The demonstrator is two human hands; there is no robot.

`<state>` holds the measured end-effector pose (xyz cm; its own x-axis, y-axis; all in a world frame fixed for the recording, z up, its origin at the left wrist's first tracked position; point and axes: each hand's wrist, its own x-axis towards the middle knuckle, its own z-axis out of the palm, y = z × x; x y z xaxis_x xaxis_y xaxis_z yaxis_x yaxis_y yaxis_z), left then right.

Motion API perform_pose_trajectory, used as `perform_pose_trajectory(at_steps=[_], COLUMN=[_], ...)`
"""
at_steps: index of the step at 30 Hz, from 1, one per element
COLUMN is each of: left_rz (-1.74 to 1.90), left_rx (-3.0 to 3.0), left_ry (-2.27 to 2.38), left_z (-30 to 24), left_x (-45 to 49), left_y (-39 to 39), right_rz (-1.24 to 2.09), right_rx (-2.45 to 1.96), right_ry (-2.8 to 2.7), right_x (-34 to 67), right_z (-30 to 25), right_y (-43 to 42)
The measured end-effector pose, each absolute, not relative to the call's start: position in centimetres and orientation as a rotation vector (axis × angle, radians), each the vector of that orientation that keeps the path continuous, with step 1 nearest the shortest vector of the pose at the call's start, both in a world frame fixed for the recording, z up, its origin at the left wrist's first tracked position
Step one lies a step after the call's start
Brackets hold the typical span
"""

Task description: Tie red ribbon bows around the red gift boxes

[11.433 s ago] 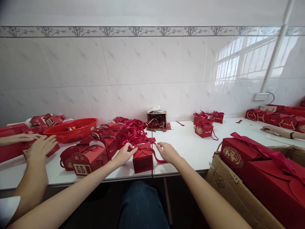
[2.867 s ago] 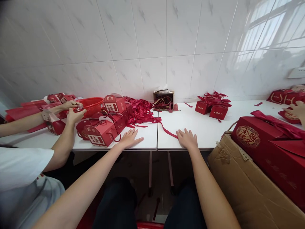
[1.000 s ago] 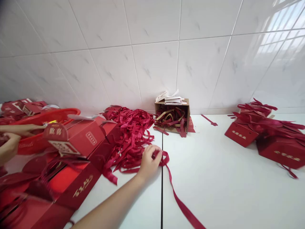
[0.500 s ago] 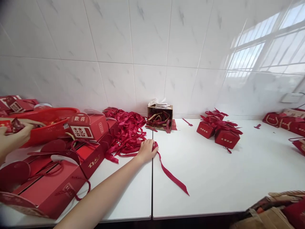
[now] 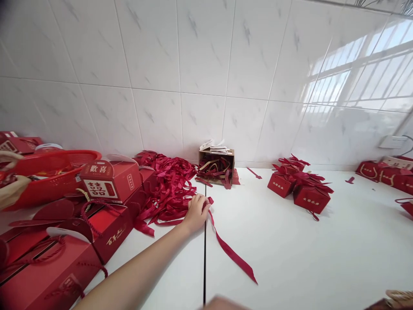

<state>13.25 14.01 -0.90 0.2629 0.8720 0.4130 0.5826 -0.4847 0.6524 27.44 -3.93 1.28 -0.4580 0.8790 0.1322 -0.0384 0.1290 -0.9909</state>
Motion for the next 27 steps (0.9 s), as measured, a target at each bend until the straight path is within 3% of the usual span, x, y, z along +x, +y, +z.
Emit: perform_pose_trajectory(at_steps=[5, 12, 19, 27], left_rz=[1.183, 1.241, 1.193, 1.114], left_rx=[1.92, 1.744, 1.692, 1.643], left_ry=[1.147, 0.981, 0.998, 1.036], left_z=[-1.1, -0.9, -0.8, -0.4], left_x=[13.3, 12.9, 13.1, 13.3], left_y=[14.5, 15.1, 14.7, 14.4], right_rz=[1.365, 1.583, 1.652, 1.516], right_rx=[-1.061, -1.106, -1.004, -0.805], right_ry=[-1.304, -0.814, -0.613, -0.543], right_x=[28.2, 26.3, 25.3, 28.7], right_z=[4.4, 3.5, 4.8, 11.5], right_y=[3.4, 12.3, 15.7, 17.3])
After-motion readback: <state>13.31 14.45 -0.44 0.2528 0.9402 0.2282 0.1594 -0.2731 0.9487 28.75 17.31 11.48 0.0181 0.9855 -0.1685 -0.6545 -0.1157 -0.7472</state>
